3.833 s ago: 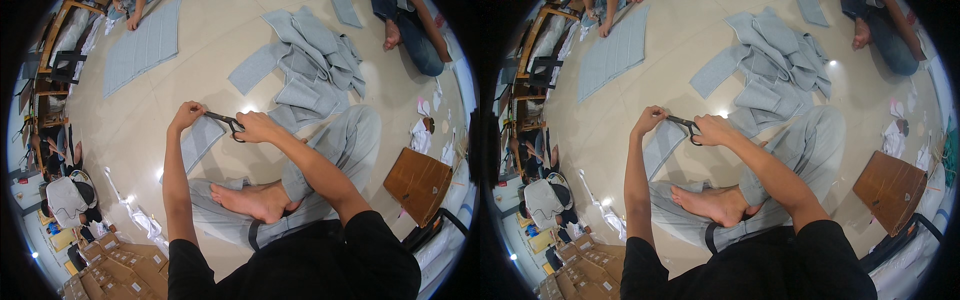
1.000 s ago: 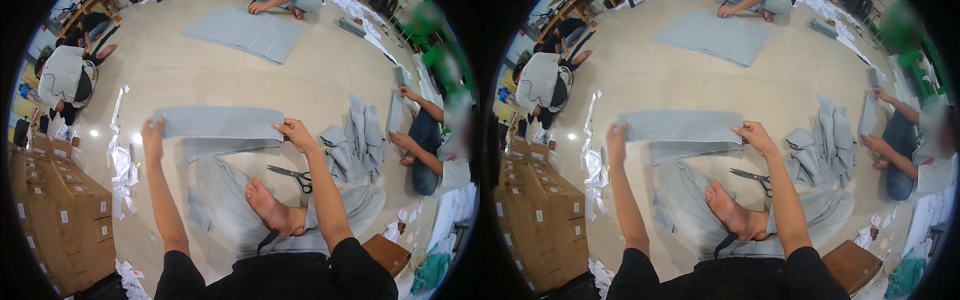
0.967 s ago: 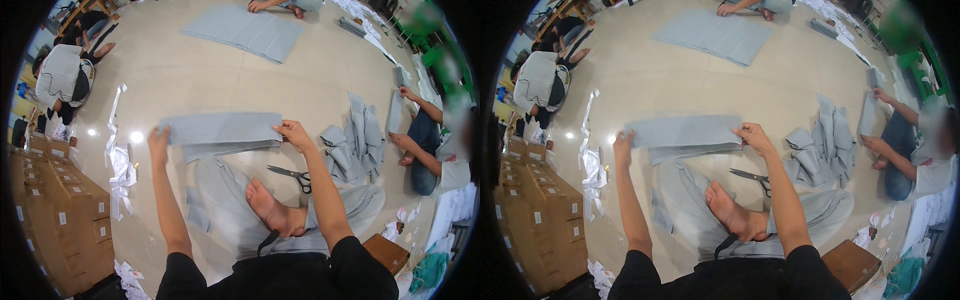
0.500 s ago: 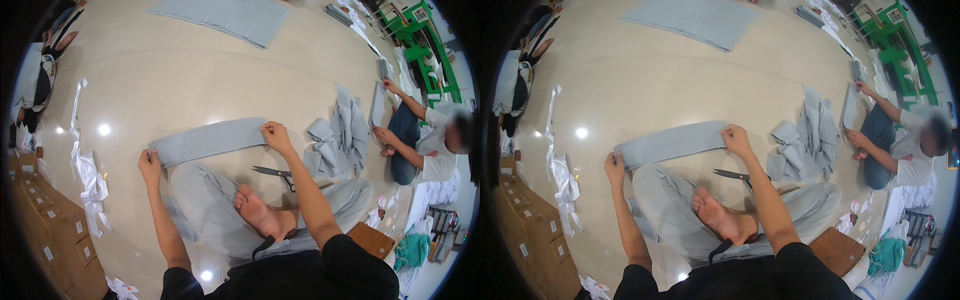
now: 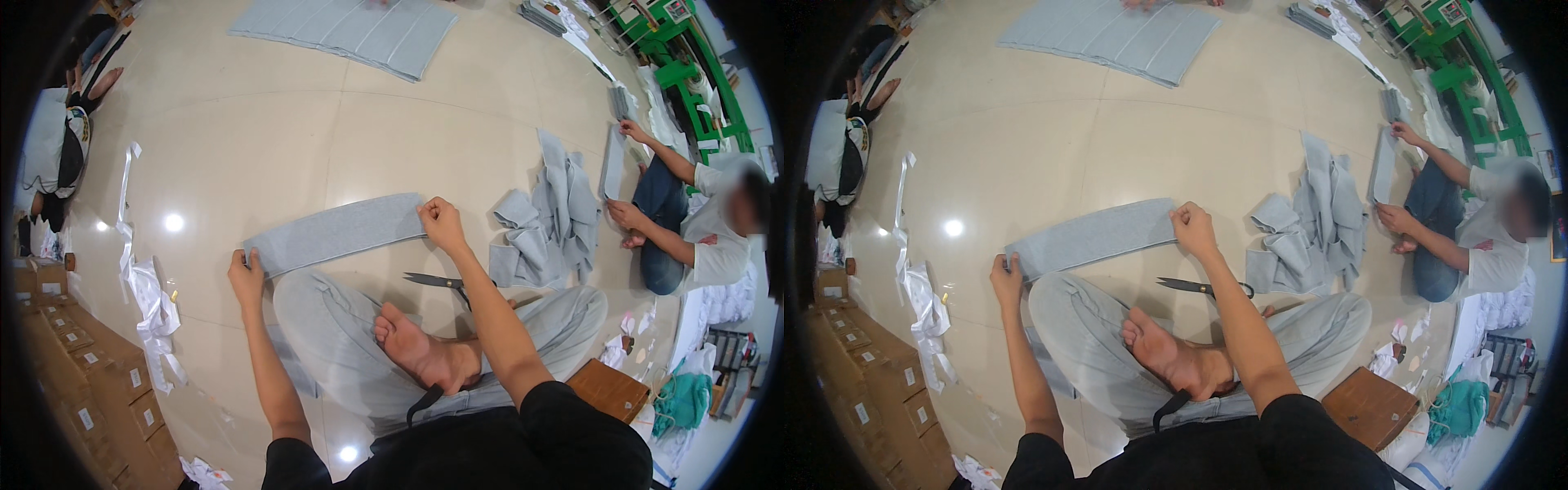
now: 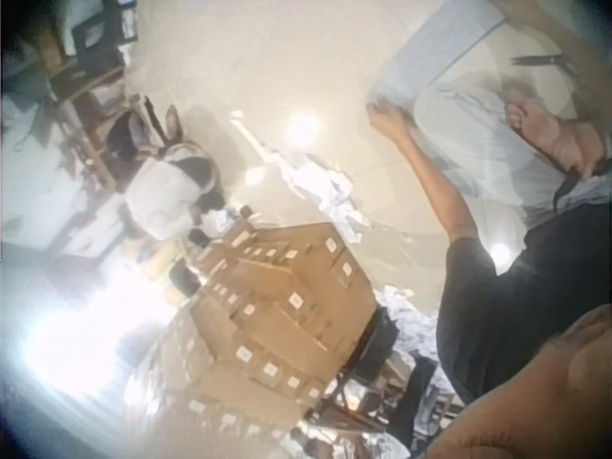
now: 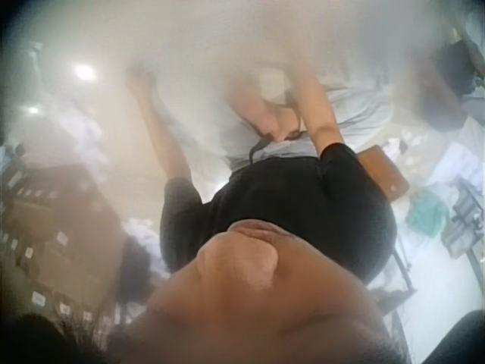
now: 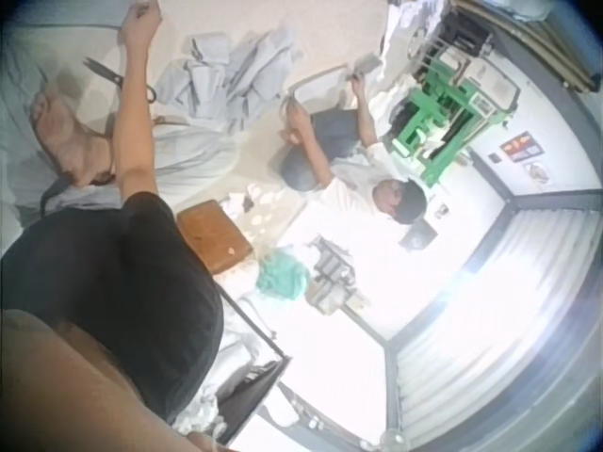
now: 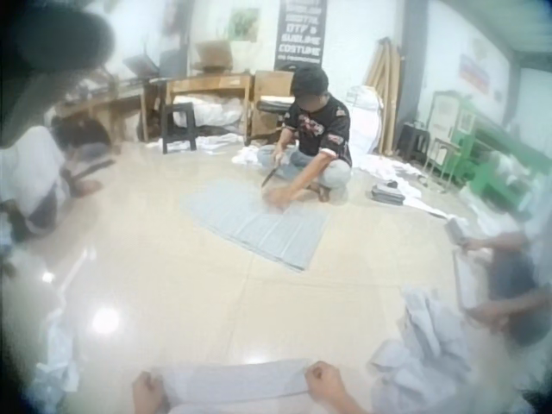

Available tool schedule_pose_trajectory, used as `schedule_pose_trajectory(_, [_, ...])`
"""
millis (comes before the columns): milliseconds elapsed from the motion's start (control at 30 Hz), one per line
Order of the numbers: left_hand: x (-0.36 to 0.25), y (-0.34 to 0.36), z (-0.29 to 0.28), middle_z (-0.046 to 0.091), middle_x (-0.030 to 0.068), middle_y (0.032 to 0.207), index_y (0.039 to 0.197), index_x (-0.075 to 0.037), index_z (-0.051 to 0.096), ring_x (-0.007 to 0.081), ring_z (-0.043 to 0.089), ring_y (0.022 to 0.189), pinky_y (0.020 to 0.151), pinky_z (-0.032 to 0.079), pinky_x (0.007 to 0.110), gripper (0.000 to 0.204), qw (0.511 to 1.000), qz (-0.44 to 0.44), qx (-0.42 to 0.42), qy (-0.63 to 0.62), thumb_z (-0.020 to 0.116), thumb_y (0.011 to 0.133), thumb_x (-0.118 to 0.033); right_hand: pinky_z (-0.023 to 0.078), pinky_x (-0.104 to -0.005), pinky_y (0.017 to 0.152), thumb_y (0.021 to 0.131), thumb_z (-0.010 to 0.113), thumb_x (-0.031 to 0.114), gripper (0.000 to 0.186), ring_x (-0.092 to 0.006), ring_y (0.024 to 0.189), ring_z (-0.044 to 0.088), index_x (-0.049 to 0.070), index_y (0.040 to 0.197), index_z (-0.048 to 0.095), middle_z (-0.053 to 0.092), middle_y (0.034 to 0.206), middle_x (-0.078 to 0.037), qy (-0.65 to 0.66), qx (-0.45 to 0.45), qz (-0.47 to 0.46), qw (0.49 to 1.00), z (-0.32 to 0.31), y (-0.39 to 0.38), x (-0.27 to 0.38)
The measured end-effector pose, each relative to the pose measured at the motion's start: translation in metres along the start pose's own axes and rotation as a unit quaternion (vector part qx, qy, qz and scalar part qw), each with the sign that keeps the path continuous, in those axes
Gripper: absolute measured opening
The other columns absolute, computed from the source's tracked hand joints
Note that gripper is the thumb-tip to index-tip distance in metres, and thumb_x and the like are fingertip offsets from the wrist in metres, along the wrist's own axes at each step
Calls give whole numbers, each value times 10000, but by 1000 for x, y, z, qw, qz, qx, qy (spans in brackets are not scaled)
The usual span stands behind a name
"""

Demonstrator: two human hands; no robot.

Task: The person sits on the floor and uses scissors to cut a long strip of light gray fabric into smaller rectangular pieces. They repeatedly fold the fabric, cut it, and place the cut pieces into a growing pile on the floor.

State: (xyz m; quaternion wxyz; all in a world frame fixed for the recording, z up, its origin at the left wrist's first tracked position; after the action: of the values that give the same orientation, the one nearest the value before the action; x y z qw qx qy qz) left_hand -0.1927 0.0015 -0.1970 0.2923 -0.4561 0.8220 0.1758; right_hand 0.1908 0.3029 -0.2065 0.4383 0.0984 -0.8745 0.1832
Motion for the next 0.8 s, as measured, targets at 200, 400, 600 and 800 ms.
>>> schedule_pose_trajectory(200, [-2,11,20,650,156,775,950,34,618,263,606,696,688,517,381,284,993,83,-38,-68,678,994,-240,516,-335,621,934,688,134,139,-177,647,643,-2,905,677,693,722,-110,4,-42,-34,999,-17,3,-26])
schedule_pose_trajectory(400, [84,16,10,679,162,857,994,64,662,242,614,806,753,522,387,227,994,65,-38,-75,654,1009,-162,543,-417,725,919,646,98,87,-324,785,703,21,932,684,719,837,-184,12,-36,-55,998,14,12,-12])
schedule_pose_trajectory(600, [50,18,25,665,168,856,956,63,643,269,603,764,727,517,393,275,996,84,-17,-25,660,1017,-204,541,-466,757,950,649,156,128,-379,849,699,28,957,655,717,870,-190,-12,-51,-5,999,-25,-11,-8])
schedule_pose_trajectory(800, [68,27,21,664,170,867,980,62,637,282,606,785,752,515,402,257,997,71,-17,-23,647,1021,-192,534,-490,803,972,644,188,163,-392,930,690,27,1000,637,713,937,-192,-14,-18,32,999,-13,-13,0])
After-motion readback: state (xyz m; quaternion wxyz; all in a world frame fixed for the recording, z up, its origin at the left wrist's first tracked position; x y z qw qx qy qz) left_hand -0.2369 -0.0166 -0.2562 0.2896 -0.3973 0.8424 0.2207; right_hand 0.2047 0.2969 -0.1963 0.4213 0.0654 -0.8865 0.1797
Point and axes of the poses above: each hand's wrist, its own y-axis towards the middle knuckle, its own z-axis out of the palm, x = y × z, the point moved 7 cm from there along y, towards the middle knuckle
